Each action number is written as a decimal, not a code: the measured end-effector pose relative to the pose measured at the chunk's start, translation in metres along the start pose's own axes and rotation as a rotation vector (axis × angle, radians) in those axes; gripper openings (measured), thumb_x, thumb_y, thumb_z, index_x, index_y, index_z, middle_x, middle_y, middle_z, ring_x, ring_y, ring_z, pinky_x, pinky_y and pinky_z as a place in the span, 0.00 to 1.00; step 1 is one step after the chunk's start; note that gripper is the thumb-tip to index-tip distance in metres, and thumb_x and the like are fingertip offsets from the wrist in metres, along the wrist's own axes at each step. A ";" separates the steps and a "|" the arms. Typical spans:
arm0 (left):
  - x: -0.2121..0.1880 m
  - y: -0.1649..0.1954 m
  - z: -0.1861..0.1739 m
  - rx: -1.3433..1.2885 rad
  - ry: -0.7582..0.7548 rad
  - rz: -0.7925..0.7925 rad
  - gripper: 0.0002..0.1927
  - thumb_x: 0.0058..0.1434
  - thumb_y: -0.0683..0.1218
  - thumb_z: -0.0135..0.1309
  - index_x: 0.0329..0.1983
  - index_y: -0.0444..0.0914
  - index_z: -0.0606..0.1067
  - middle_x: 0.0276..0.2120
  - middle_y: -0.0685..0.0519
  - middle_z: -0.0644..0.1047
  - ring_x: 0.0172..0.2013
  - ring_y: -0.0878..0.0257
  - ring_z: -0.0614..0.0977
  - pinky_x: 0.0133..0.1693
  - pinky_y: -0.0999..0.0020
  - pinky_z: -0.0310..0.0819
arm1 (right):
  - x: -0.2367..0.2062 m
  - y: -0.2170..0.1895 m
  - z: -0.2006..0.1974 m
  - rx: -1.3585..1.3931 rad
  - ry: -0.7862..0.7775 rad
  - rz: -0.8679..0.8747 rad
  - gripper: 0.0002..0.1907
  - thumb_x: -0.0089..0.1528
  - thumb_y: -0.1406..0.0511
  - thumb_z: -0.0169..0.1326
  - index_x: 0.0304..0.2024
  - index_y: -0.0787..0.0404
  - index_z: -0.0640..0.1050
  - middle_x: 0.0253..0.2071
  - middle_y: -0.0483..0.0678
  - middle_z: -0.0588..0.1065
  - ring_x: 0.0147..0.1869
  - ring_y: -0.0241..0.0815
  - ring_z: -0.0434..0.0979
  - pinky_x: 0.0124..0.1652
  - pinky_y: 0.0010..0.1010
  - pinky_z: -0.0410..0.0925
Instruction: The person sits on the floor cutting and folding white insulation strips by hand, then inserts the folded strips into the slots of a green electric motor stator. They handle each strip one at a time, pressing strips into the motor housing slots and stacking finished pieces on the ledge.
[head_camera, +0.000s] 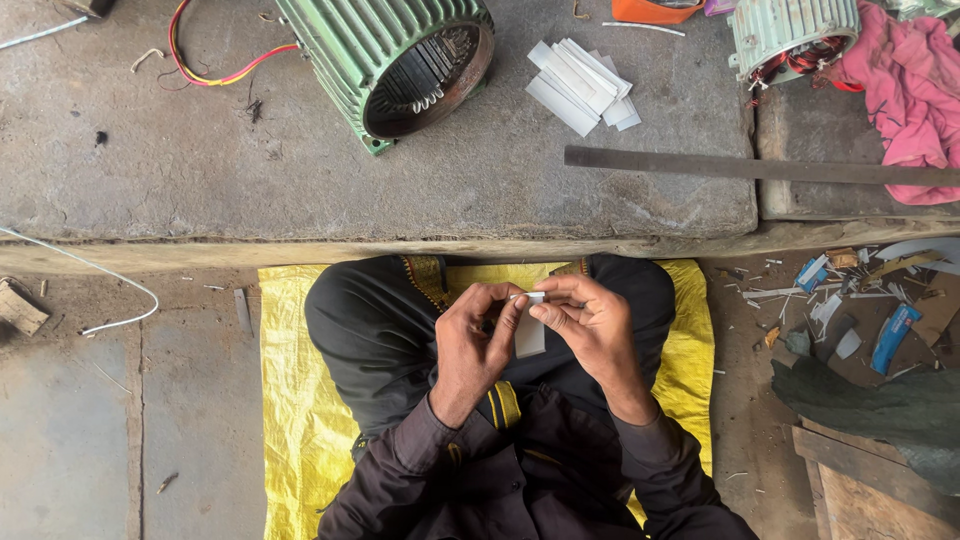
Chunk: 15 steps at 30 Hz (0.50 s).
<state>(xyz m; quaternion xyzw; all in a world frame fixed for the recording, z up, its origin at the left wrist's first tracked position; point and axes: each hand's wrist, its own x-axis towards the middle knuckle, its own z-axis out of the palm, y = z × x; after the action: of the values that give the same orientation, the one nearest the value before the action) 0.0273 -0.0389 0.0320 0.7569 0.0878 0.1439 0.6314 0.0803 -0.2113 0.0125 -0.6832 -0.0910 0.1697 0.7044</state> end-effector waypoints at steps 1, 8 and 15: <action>0.000 0.000 0.000 0.011 0.001 0.014 0.06 0.64 0.43 0.62 0.41 0.35 0.80 0.31 0.52 0.79 0.28 0.67 0.81 0.31 0.73 0.74 | 0.001 0.003 -0.002 0.004 0.004 0.008 0.13 0.62 0.72 0.61 0.49 0.70 0.78 0.43 0.52 0.81 0.49 0.36 0.82 0.51 0.25 0.76; 0.000 0.000 0.000 0.005 -0.016 0.007 0.06 0.64 0.43 0.62 0.40 0.35 0.80 0.31 0.53 0.79 0.28 0.68 0.81 0.32 0.73 0.74 | 0.002 0.016 -0.004 -0.010 0.016 -0.003 0.09 0.64 0.71 0.60 0.46 0.70 0.79 0.42 0.48 0.79 0.48 0.33 0.80 0.49 0.23 0.75; -0.002 -0.008 0.001 -0.111 -0.091 -0.142 0.08 0.65 0.45 0.61 0.41 0.35 0.81 0.27 0.55 0.79 0.25 0.71 0.76 0.28 0.74 0.71 | -0.001 0.010 0.000 -0.092 0.058 0.001 0.09 0.65 0.67 0.61 0.42 0.69 0.81 0.35 0.43 0.77 0.38 0.27 0.74 0.36 0.17 0.69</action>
<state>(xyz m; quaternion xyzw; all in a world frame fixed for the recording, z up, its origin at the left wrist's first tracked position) 0.0264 -0.0391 0.0239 0.7184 0.1044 0.0688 0.6843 0.0779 -0.2116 0.0030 -0.7196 -0.0778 0.1456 0.6745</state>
